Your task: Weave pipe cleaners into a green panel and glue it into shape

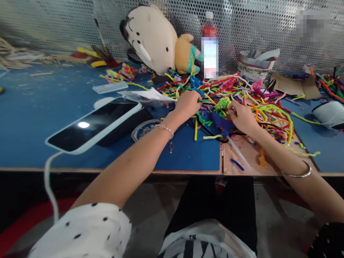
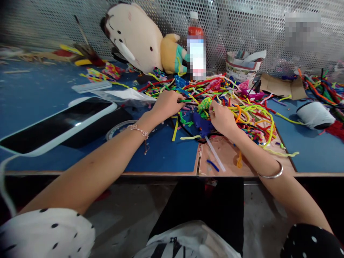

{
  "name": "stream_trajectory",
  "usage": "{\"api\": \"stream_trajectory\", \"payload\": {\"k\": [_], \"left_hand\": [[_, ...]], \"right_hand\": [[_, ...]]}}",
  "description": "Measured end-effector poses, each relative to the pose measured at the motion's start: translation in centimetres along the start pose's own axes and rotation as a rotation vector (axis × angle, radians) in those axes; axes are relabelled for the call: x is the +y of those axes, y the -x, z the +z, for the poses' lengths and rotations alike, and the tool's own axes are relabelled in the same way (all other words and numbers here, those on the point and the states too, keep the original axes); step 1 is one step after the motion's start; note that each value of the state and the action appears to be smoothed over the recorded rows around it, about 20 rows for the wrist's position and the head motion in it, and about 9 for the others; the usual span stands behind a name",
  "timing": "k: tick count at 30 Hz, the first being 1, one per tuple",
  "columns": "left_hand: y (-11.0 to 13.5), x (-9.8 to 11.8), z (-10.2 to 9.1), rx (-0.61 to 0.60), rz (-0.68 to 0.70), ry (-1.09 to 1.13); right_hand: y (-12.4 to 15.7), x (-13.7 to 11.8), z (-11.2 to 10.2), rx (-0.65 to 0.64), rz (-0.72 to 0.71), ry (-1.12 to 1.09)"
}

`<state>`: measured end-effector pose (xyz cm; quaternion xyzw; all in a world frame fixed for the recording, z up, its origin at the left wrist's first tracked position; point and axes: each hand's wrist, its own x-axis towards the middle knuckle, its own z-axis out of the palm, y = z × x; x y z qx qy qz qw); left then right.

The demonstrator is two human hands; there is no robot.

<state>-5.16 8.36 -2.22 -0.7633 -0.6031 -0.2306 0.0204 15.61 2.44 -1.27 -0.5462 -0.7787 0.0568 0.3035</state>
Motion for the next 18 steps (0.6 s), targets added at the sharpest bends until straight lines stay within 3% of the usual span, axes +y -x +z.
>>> {"api": "stream_trajectory", "payload": {"k": [4, 11, 18], "left_hand": [[-0.2, -0.3, 0.4, 0.045, 0.015, 0.027], [-0.2, -0.3, -0.1, -0.007, -0.04, 0.098], [0.0, -0.2, -1.6, 0.118, -0.004, 0.198]], "right_hand": [[0.1, 0.2, 0.1, 0.022, 0.029, 0.01], [-0.2, 0.2, -0.8, 0.006, 0.008, -0.016], [-0.4, -0.1, -1.7, 0.16, -0.123, -0.224]]}}
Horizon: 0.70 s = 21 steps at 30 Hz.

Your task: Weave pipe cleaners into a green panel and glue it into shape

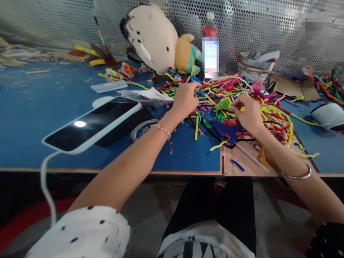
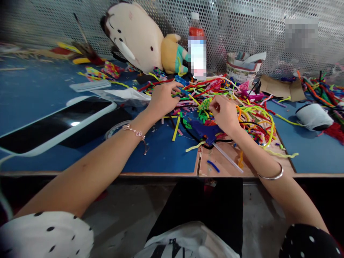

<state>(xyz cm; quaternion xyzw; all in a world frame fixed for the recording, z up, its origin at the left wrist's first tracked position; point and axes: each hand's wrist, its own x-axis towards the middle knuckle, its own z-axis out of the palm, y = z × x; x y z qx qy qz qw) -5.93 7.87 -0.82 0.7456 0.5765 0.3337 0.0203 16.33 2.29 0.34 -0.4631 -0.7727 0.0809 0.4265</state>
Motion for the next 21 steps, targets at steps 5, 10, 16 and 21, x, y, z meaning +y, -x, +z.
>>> {"api": "stream_trajectory", "payload": {"k": [5, 10, 16, 21], "left_hand": [[0.5, 1.5, -1.2, 0.11, 0.02, 0.059], [1.2, 2.7, -2.3, 0.134, 0.056, 0.11], [1.5, 3.5, -3.1, 0.161, 0.128, 0.024], [1.8, 4.1, -3.3, 0.154, 0.165, 0.003]], "right_hand": [[0.2, -0.9, -0.5, 0.057, -0.085, -0.002], [0.6, -1.6, -0.8, 0.081, -0.122, -0.052], [0.8, -2.2, -0.9, -0.038, -0.02, -0.341], [0.5, -2.2, -0.6, -0.265, 0.11, -0.688]]}}
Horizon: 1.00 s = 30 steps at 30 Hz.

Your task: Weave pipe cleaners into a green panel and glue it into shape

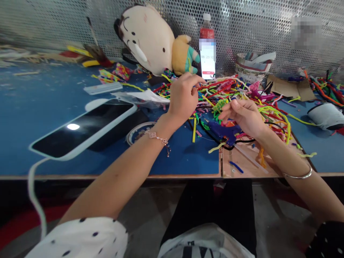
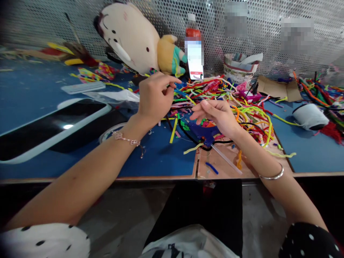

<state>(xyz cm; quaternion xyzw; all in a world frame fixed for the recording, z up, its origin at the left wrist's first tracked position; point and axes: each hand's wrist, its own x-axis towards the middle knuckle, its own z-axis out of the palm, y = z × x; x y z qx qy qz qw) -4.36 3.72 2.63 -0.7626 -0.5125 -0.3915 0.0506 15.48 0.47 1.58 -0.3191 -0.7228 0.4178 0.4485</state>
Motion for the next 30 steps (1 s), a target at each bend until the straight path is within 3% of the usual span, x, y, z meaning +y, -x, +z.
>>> {"api": "stream_trajectory", "payload": {"k": [5, 14, 17, 24, 30], "left_hand": [[0.4, 1.0, -0.4, 0.008, 0.021, 0.034], [0.9, 2.1, -1.0, 0.07, 0.071, 0.059], [0.9, 2.2, -1.1, 0.085, 0.064, 0.043], [0.6, 1.1, -0.3, 0.051, 0.005, 0.104], [0.4, 0.2, 0.3, 0.039, 0.051, 0.191]], "right_hand": [[0.1, -0.3, -0.7, -0.212, 0.129, -0.136], [0.2, -0.4, -1.0, -0.478, 0.066, -0.308], [0.1, -0.4, -1.0, -0.489, 0.067, -0.342], [0.1, -0.9, -0.8, -0.32, 0.1, -0.264], [-0.9, 0.9, -1.4, 0.221, 0.143, -0.204]]}}
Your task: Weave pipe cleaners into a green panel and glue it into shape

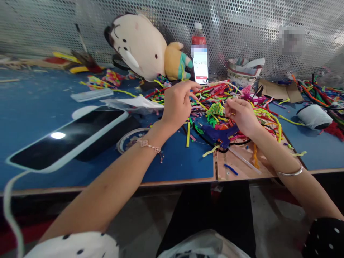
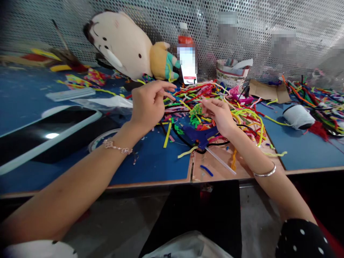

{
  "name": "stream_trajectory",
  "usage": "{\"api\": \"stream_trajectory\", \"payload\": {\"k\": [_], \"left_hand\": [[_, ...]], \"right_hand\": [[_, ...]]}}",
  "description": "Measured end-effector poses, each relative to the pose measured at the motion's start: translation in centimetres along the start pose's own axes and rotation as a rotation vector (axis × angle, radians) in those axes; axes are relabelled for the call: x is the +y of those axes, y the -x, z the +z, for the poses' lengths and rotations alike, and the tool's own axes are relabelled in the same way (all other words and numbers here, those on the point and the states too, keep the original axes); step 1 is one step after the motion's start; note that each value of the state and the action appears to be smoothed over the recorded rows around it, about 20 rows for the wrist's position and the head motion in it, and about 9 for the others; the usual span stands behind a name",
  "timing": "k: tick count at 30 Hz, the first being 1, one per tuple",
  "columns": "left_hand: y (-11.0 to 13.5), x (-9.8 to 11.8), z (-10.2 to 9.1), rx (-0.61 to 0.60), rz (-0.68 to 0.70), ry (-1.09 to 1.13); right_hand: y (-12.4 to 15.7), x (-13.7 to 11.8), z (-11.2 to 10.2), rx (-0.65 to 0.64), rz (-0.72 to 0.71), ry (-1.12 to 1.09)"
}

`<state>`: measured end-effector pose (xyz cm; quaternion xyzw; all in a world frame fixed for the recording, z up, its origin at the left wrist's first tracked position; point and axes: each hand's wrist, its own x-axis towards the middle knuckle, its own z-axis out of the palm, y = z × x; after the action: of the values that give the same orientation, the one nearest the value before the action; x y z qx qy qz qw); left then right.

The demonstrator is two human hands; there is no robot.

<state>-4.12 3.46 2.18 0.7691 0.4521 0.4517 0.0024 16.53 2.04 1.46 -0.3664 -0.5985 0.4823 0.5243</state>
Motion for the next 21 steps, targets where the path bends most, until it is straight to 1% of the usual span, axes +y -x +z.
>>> {"api": "stream_trajectory", "payload": {"k": [2, 3, 4, 5, 7, 10, 12, 14, 17, 21], "left_hand": [[0.0, -0.3, 0.2, -0.008, 0.009, 0.005], [-0.1, -0.5, 0.3, -0.01, 0.011, 0.0], [-0.1, -0.7, 0.5, -0.01, 0.013, -0.008], [-0.1, -0.8, 0.6, -0.011, 0.015, -0.019], [-0.2, -0.9, 0.9, -0.014, 0.022, -0.042], [-0.2, -0.9, 1.3, -0.031, 0.031, -0.067], [-0.3, -0.7, 1.3, -0.054, 0.034, -0.075], [-0.3, -0.5, 1.4, -0.082, 0.04, -0.075], [-0.2, -0.1, 1.4, -0.121, 0.049, -0.074], [-0.1, 0.1, 1.5, -0.162, 0.049, -0.09]], "right_hand": [[-0.6, 0.8, -0.5, 0.141, -0.047, 0.147], [-0.8, 1.1, -0.7, 0.185, -0.097, 0.276], [-0.9, 1.3, -0.8, 0.198, -0.145, 0.433], [-1.0, 1.4, -0.9, 0.183, -0.181, 0.588], [-0.8, 1.6, -0.6, 0.1, -0.258, 0.857], [-0.5, 1.9, -0.2, -0.026, -0.337, 1.108], [-0.5, 2.2, 0.0, -0.072, -0.345, 1.185], [-0.6, 2.6, -0.2, -0.075, -0.332, 1.213], [-0.9, 3.0, -0.5, -0.021, -0.316, 1.202], [-1.3, 2.7, -0.8, 0.07, -0.29, 1.099]]}}
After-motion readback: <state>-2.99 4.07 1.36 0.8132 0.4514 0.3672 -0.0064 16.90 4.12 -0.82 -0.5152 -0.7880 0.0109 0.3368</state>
